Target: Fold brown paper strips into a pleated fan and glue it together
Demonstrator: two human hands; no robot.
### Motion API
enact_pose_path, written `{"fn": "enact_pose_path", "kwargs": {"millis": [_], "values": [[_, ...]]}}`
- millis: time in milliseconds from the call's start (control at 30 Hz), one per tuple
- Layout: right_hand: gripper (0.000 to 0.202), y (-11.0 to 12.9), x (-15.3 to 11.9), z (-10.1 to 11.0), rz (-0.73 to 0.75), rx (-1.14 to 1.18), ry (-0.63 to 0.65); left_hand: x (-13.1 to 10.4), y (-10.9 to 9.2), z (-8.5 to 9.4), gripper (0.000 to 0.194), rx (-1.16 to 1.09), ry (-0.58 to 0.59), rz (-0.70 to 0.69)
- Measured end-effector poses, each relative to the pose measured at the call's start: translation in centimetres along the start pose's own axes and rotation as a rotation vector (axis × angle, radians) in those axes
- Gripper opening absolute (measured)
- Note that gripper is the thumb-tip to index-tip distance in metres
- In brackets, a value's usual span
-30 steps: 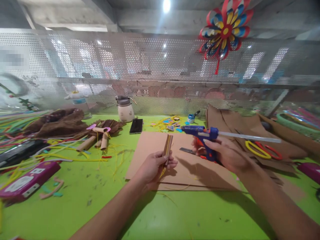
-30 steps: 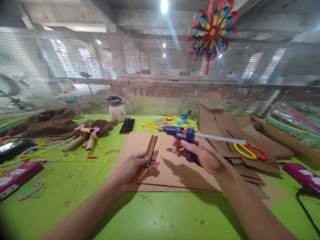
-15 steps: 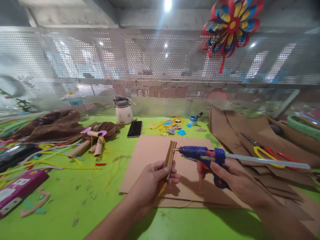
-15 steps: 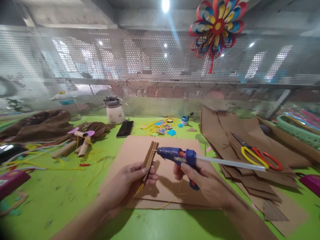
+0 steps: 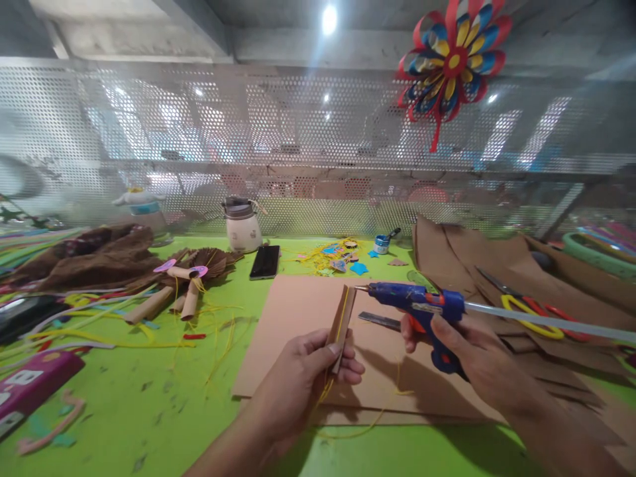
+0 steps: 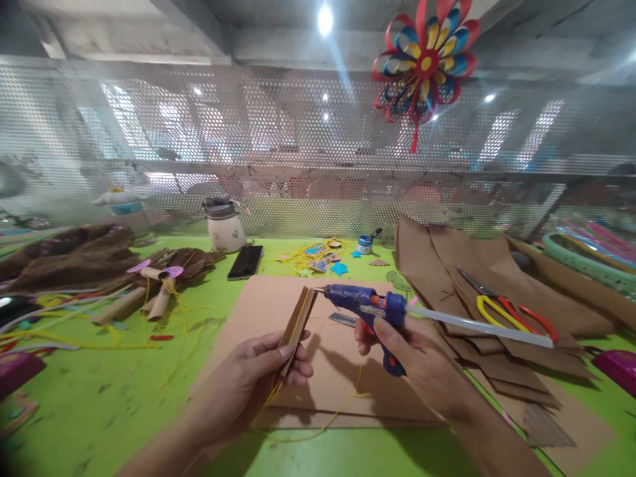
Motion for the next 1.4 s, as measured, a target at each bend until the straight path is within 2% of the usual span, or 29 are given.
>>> {"fn": "enact_pose_path", "kwargs": {"millis": [667, 900, 1400], "values": [[0.032, 0.8, -0.2, 0.1, 0.039, -0.079, 0.006, -0.4, -0.5, -0.3, 0.024, 0.015, 0.059, -0.034], [0.035, 1.4, -0.2, -0.2, 0.07, -0.141, 0.015, -0.3, -0.7, -0.2, 0.023, 0.002, 0.042, -0.044], [0.034, 0.1, -0.3, 0.2, -0.01, -0.027, -0.026, -0.4, -0.8, -0.5, 0.023, 0.027, 0.046, -0.028]]}}
Point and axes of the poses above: each hand's wrist, its own x-axis towards the middle knuckle, its own z-axis out of the back of the hand, y = z × x, the point moved 6 cm from there along x, towards the middle knuckle, and after that the axes turned 12 degrees about -z, right-handed, at the moved point
